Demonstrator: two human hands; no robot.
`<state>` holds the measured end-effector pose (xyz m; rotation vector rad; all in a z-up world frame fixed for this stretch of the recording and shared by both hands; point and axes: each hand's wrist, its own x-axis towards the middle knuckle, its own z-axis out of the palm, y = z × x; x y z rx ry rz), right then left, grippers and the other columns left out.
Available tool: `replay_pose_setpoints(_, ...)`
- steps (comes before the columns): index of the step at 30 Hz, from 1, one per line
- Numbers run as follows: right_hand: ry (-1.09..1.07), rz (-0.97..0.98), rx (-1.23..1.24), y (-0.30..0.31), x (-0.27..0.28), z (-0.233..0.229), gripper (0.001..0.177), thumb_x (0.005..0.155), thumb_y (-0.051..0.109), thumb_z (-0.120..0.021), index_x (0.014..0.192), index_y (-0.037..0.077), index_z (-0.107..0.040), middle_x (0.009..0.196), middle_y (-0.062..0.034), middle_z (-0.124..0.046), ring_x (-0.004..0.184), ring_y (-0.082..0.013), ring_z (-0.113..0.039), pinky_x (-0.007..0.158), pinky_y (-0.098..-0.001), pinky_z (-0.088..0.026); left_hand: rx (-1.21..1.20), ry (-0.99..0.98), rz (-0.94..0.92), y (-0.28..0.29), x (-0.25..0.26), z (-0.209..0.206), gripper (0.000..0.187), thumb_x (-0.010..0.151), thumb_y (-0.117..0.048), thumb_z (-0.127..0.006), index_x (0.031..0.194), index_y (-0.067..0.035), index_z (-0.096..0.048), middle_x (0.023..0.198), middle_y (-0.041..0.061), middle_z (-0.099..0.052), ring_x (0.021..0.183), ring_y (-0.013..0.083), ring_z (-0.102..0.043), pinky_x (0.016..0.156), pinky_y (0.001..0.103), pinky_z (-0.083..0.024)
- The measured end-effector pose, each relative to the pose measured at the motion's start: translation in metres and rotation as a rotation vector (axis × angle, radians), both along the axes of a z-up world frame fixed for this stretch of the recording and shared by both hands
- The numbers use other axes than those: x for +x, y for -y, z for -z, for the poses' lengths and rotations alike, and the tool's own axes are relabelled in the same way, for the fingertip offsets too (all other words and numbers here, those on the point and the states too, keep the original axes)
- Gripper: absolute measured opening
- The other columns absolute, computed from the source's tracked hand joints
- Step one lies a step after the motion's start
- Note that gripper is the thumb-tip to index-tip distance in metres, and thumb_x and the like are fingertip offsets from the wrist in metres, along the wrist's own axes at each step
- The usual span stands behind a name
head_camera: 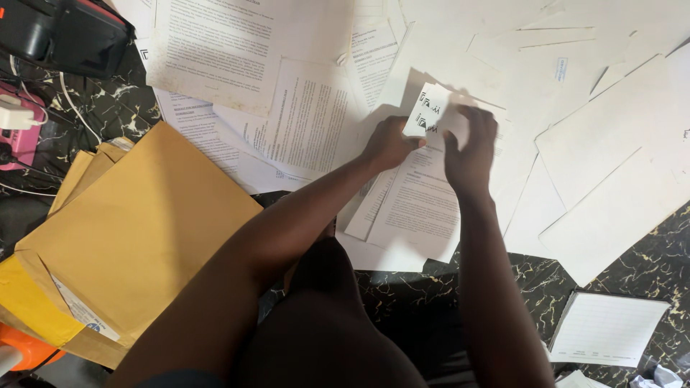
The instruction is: The person sits on the floor and sorts through a large pile of printed documents, flipping through pages and organizing them into stacks. They place some papers into a yellow envelope and continue arranging the remaining sheets.
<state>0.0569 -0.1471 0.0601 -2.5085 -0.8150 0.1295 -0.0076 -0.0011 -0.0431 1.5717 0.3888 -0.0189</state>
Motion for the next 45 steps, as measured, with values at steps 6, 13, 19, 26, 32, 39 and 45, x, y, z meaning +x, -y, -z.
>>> replay_pose_setpoints(6, -0.143, 0.501, 0.105, 0.074, -0.016, 0.005, 0.070, 0.092, 0.007, -0.078, 0.150, 0.002, -0.039, 0.146, -0.0225, -0.044, 0.138, -0.0387, -0.042, 0.113, -0.0518, -0.034, -0.135, 0.024, 0.035, -0.002, 0.000, -0.022, 0.032, 0.088, -0.018, -0.074, 0.116, -0.003, -0.071, 0.108, 0.013, -0.079, 0.099, 0.0237, -0.075, 0.088, 0.037, -0.056)
replay_pose_setpoints(13, -0.957, 0.537, 0.996, 0.106, -0.011, -0.029, 0.091, 0.080, 0.007, -0.081, 0.157, 0.002, -0.032, 0.138, -0.0207, -0.057, 0.135, -0.0325, -0.052, 0.119, -0.0482, -0.032, -0.503, 0.344, 0.179, -0.010, 0.005, -0.097, 0.030, 0.096, -0.014, -0.071, 0.121, 0.002, -0.069, 0.114, 0.013, -0.077, 0.104, 0.0180, -0.072, 0.095, 0.034, -0.058)
replay_pose_setpoints(19, -0.890, 0.191, 1.118, 0.073, 0.022, -0.089, 0.079, 0.084, 0.011, -0.087, 0.148, -0.007, -0.044, 0.144, -0.0173, -0.061, 0.141, -0.0322, -0.055, 0.129, -0.0504, -0.038, -0.411, 0.435, 0.346, -0.043, 0.028, -0.177, 0.027, 0.097, -0.015, -0.070, 0.119, -0.001, -0.069, 0.111, 0.012, -0.079, 0.099, 0.0184, -0.079, 0.091, 0.036, -0.062)
replay_pose_setpoints(26, -0.796, 0.010, 1.136, 0.059, 0.054, -0.120, 0.070, 0.084, 0.005, -0.089, 0.144, -0.004, -0.052, 0.134, -0.0121, -0.069, 0.126, -0.0239, -0.065, 0.116, -0.0399, -0.050, -0.315, 0.715, 0.489, -0.074, 0.036, -0.230, 0.021, 0.110, -0.016, -0.073, 0.124, -0.002, -0.069, 0.115, 0.012, -0.078, 0.107, 0.0176, -0.077, 0.099, 0.033, -0.064)
replay_pose_setpoints(32, -0.486, 0.039, 1.182, 0.066, 0.049, -0.130, 0.042, 0.086, 0.000, -0.084, 0.121, -0.002, -0.063, 0.115, -0.0120, -0.071, 0.110, -0.0223, -0.068, 0.107, -0.0375, -0.052, -0.281, 0.762, 0.239, -0.079, 0.031, -0.225, 0.019, 0.108, -0.016, -0.073, 0.123, -0.005, -0.066, 0.113, 0.007, -0.076, 0.103, 0.0143, -0.077, 0.094, 0.029, -0.064)
replay_pose_setpoints(39, -0.360, 0.417, 1.102, 0.084, 0.010, -0.060, 0.031, 0.091, -0.012, -0.072, 0.120, -0.004, -0.066, 0.118, -0.0130, -0.071, 0.115, -0.0225, -0.067, 0.104, -0.0387, -0.056, -0.037, 0.576, 0.137, -0.054, 0.025, -0.143, 0.032, 0.092, -0.006, -0.087, 0.117, -0.002, -0.067, 0.109, 0.011, -0.077, 0.106, 0.0182, -0.076, 0.097, 0.033, -0.063)
replay_pose_setpoints(45, -0.331, 0.492, 1.032, 0.083, 0.002, -0.054, 0.025, 0.096, -0.010, -0.073, 0.119, -0.004, -0.066, 0.118, -0.0127, -0.072, 0.117, -0.0211, -0.067, 0.111, -0.0393, -0.054, -0.037, 0.513, 0.060, -0.039, 0.026, -0.136, 0.035, 0.089, -0.006, -0.086, 0.114, -0.001, -0.062, 0.102, 0.007, -0.074, 0.097, 0.0132, -0.074, 0.086, 0.029, -0.061)
